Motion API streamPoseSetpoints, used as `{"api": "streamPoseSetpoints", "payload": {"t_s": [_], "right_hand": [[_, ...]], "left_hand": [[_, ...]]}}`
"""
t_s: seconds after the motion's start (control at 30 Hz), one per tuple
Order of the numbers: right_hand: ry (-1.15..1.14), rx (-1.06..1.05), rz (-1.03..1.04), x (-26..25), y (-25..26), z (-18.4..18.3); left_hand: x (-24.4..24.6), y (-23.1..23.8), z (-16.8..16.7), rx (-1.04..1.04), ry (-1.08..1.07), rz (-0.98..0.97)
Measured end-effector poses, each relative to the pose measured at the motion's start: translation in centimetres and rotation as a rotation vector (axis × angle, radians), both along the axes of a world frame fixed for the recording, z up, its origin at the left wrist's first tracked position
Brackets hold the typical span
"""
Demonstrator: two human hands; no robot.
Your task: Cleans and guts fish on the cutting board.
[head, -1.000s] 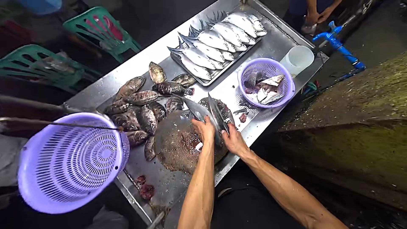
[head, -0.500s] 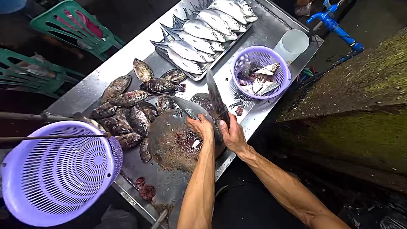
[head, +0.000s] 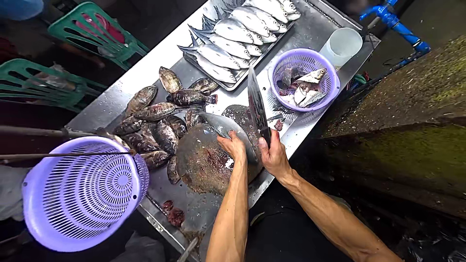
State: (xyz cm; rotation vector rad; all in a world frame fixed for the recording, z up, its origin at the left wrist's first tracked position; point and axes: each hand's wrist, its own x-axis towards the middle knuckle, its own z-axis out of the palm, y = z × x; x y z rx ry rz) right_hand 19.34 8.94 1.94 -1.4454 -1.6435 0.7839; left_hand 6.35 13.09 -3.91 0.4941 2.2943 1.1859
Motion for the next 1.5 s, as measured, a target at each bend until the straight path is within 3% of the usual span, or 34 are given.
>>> {"api": "streamPoseSetpoints", "payload": {"t_s": [0.07, 0.17, 0.23, 0.37, 0.5, 0.7, 0.8, 0.9, 1.03, 1.1, 1.13, 1.17, 1.23, 1.27, 1.5], "right_hand": [[-0.097, -0.083, 0.039, 0.2, -1.0, -2.1], [-0.296, -0.651, 0.26, 0.6, -1.2, -3.0], [-0.319, -0.751, 0.297, 1.2, 0.1, -2.4], [-0.253, -0.734, 0.291, 1.7, 2.8, -0.4], [-0.171, -0.711, 0.277, 0.5, 6.0, 1.4], [-0.281, -0.671, 0.297, -1.9, 3.6, -2.5], [-0.271, -0.705, 0.302, -2.1, 3.4, -2.3], [-0.212, -0.567, 0.245, -1.5, 4.5, -0.5], [0.027, 0.085, 0.0, -2.3, 4.5, 3.2], [0.031, 0.225, -0.039, -2.8, 4.2, 1.8], [-0.045, 0.132, -0.014, -2.8, 3.2, -0.1], [-0.167, -0.098, 0.081, -2.5, 2.1, -1.5], [-0.393, -0.58, 0.316, -2.2, 2.4, -1.9], [-0.443, -0.678, 0.375, -2.3, 2.4, -1.9], [-0.311, -0.781, 0.386, 2.7, 4.7, -1.9]], "left_hand": [[-0.4, 0.1, 0.4, -0.023, -0.001, -0.025], [-2.2, -0.3, 1.7, -0.152, -0.007, -0.104], [-3.3, 0.1, 2.1, -0.169, -0.051, -0.137], [-4.3, -2.0, 2.7, -0.078, -0.06, -0.24], [-3.0, -4.5, 3.2, -0.16, 0.026, -0.373], [-2.1, -3.6, 3.4, -0.264, 0.037, -0.375], [-2.3, -3.5, 2.8, -0.269, -0.014, -0.311], [-2.1, -3.8, 2.2, -0.22, -0.067, -0.237], [-1.9, -3.9, 2.2, -0.217, -0.05, -0.234], [-1.9, -3.8, 2.3, -0.21, -0.039, -0.238], [-1.8, -3.9, 2.3, -0.214, -0.034, -0.239], [-1.8, -3.9, 2.3, -0.223, -0.031, -0.236], [-1.7, -3.5, 2.3, -0.226, -0.027, -0.22], [-1.7, -3.8, 2.2, -0.226, -0.028, -0.211], [-4.5, -5.9, 2.5, -0.042, -0.246, -0.287]]}}
